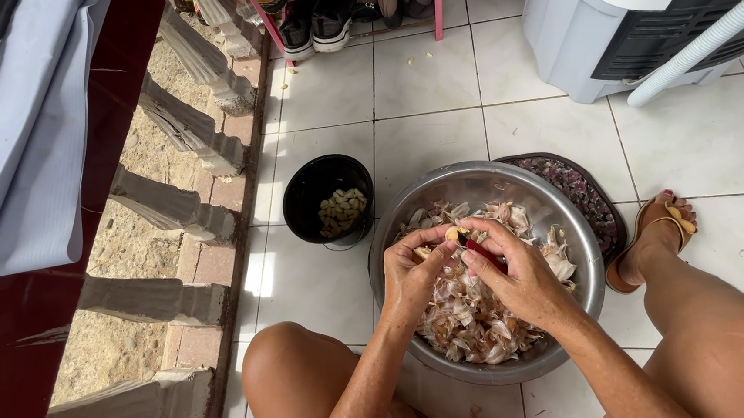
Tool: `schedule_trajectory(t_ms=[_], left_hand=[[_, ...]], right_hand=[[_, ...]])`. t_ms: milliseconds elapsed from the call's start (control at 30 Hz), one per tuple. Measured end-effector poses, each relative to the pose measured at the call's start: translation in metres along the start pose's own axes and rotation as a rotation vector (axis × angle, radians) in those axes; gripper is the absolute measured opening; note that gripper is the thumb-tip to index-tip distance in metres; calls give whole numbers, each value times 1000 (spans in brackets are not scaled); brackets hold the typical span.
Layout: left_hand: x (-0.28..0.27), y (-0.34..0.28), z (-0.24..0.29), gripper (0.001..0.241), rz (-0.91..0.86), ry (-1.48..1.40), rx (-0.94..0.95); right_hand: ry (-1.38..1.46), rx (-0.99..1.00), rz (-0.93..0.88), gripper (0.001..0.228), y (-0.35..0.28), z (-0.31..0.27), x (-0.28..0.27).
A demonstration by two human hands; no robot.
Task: The person is peeling garlic cloves by hand and with a small red tool, placing the peeled cloves into a black bucket and the skins into a large metal bowl.
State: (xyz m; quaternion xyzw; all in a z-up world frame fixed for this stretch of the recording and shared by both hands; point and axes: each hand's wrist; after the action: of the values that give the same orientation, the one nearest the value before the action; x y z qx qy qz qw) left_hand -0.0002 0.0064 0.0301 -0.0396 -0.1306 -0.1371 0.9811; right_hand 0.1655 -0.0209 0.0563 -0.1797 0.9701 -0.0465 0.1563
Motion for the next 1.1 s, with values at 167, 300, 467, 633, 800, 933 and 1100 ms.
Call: schedule_trajectory(t_ms=[167,300,467,633,800,933,1100], left_hand=[[-1,1,-7,30,-2,10,19],[1,-4,-9,26,22,94,79],[9,-9,-6,22,57,273,192],[3,-5,-2,26,-66,-22,75],[3,-4,28,35,-128,-200,-98],[-7,7,-15,31,2,-379,-244],[-14,7,-28,36,-53,-372,-175]], right_hand=[[16,29,23,41,-4,-4,1],[-24,8,97,36,-2,-12,6],[81,4,112,30,3,-3,9],[586,21,-68,28,2,15,-7],[752,72,-86,31,4,24,-6],[686,105,-113,34,4,15,2],[596,76,34,36,12,26,-10]])
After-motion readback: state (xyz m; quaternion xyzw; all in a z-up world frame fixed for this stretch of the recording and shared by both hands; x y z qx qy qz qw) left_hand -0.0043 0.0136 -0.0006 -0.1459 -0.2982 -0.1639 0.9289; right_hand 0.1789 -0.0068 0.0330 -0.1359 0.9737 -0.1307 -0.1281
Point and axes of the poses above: each hand's wrist, its own y-axis towards the middle knuckle, its own x-axis out of the palm, z = x × y, and after that the axes turned 14 degrees about -z, right-handed
